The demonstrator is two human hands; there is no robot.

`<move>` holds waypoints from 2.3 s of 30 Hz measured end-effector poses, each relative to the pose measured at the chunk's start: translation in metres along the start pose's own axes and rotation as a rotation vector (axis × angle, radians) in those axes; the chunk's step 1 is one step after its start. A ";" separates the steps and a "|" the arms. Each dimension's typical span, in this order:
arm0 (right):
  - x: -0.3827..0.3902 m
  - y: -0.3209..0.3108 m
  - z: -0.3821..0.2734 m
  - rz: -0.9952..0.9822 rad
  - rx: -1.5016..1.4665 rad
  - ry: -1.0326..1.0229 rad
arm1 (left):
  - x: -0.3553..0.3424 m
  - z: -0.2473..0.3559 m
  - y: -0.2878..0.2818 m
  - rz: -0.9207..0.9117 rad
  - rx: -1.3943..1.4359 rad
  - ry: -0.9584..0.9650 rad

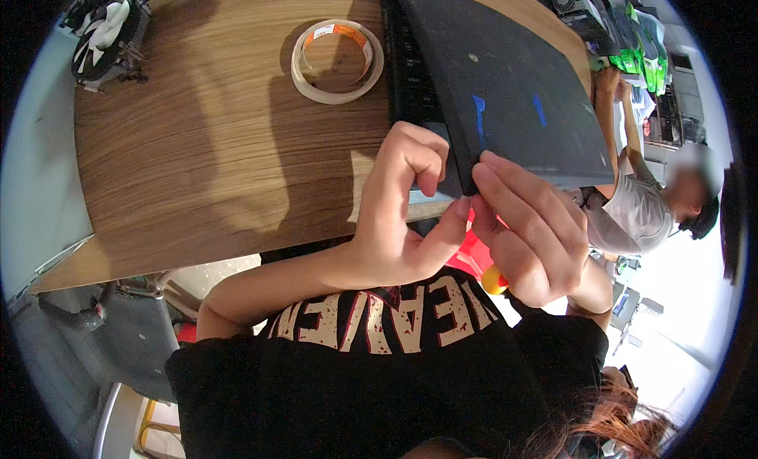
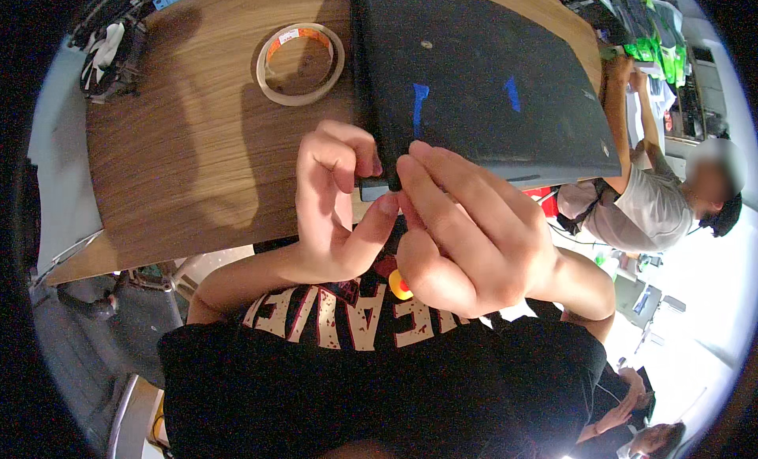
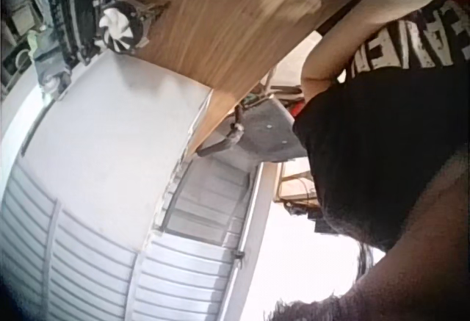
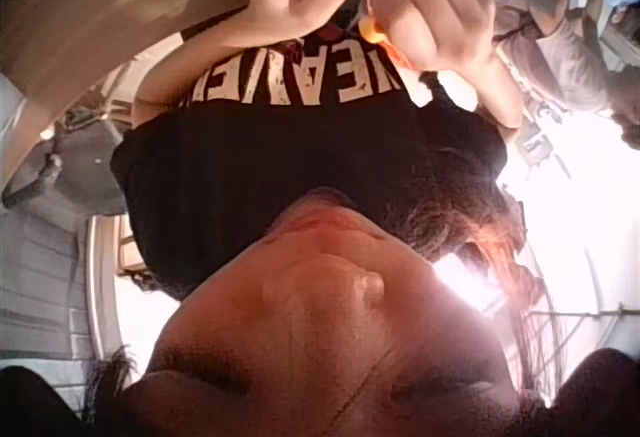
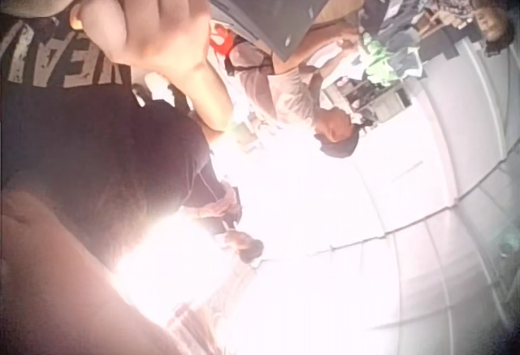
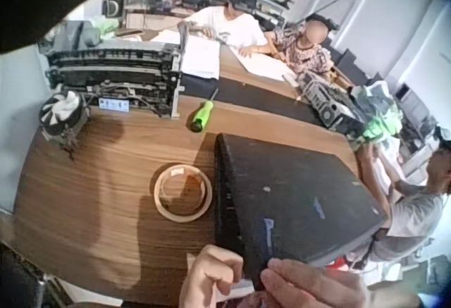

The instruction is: The person disassembles a laptop by removing the outer casing and prying off the bezel around the screen using a screwdriver and by hand.

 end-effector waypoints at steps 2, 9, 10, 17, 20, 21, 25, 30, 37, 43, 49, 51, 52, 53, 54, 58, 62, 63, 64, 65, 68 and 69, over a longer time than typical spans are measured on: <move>0.003 0.002 -0.001 -0.001 0.003 -0.026 | -0.002 0.005 0.003 -0.003 -0.038 0.057; 0.001 0.006 0.001 -0.022 -0.054 -0.016 | 0.017 -0.024 0.023 -0.062 0.590 -0.484; 0.000 0.010 0.003 -0.069 -0.049 0.010 | 0.019 -0.025 0.023 -0.092 0.629 -0.517; -0.003 0.023 0.004 -0.187 -0.047 0.029 | 0.021 -0.027 0.020 -0.074 0.712 -0.645; 0.000 0.026 0.004 -0.144 -0.021 0.005 | 0.021 -0.027 0.018 -0.108 0.626 -0.636; 0.002 0.026 0.004 -0.133 -0.015 -0.011 | 0.022 -0.028 0.019 -0.120 0.634 -0.638; 0.005 0.025 0.003 -0.118 -0.014 -0.054 | 0.025 -0.029 0.022 -0.140 0.642 -0.617; 0.004 0.017 0.007 -0.111 -0.088 -0.071 | 0.008 -0.023 0.008 -0.161 0.304 -0.388; 0.024 -0.011 0.029 -0.011 -0.024 0.050 | -0.022 0.011 0.000 -0.397 -0.427 0.032; 0.079 -0.033 0.071 -0.037 0.164 0.382 | -0.026 0.037 0.028 -0.745 -0.764 0.317; 0.119 -0.062 0.092 0.181 0.119 0.490 | -0.045 0.049 0.049 -0.741 -0.847 0.620; 0.124 -0.076 0.100 0.277 0.042 0.492 | -0.060 0.057 0.053 -0.743 -0.825 0.617; 0.124 -0.087 0.103 0.348 0.037 0.470 | -0.071 0.062 0.053 -0.697 -0.806 0.616; 0.122 -0.094 0.108 0.382 0.025 0.465 | -0.084 0.068 0.053 -0.634 -0.781 0.622; 0.120 -0.102 0.114 0.414 0.012 0.474 | -0.095 0.073 0.053 -0.596 -0.740 0.639; 0.102 -0.135 0.139 0.550 0.169 0.506 | -0.143 0.080 0.051 -0.459 -0.677 0.629; 0.083 -0.158 0.169 0.657 0.185 0.509 | -0.178 0.080 0.045 -0.305 -0.632 0.568; 0.075 -0.158 0.172 0.592 0.192 0.465 | -0.184 0.080 0.044 -0.280 -0.642 0.557; 0.072 -0.162 0.178 0.592 0.200 0.461 | -0.190 0.078 0.044 -0.273 -0.675 0.524; 0.069 -0.165 0.184 0.587 0.204 0.464 | -0.198 0.074 0.041 -0.246 -0.682 0.450; 0.063 -0.170 0.215 0.584 0.074 0.552 | -0.220 0.056 0.028 -0.142 -0.765 0.197; 0.059 -0.171 0.220 0.581 0.058 0.536 | -0.224 0.056 0.026 -0.138 -0.732 0.177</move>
Point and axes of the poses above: each hand's wrist, its own x-axis away from the middle knuckle, its own y-axis out of the palm, z = x × y, the point moved 10 cm from there along -x, towards the middle knuckle, and after that the axes turned 12 degrees about -x, right-handed, at the moved point
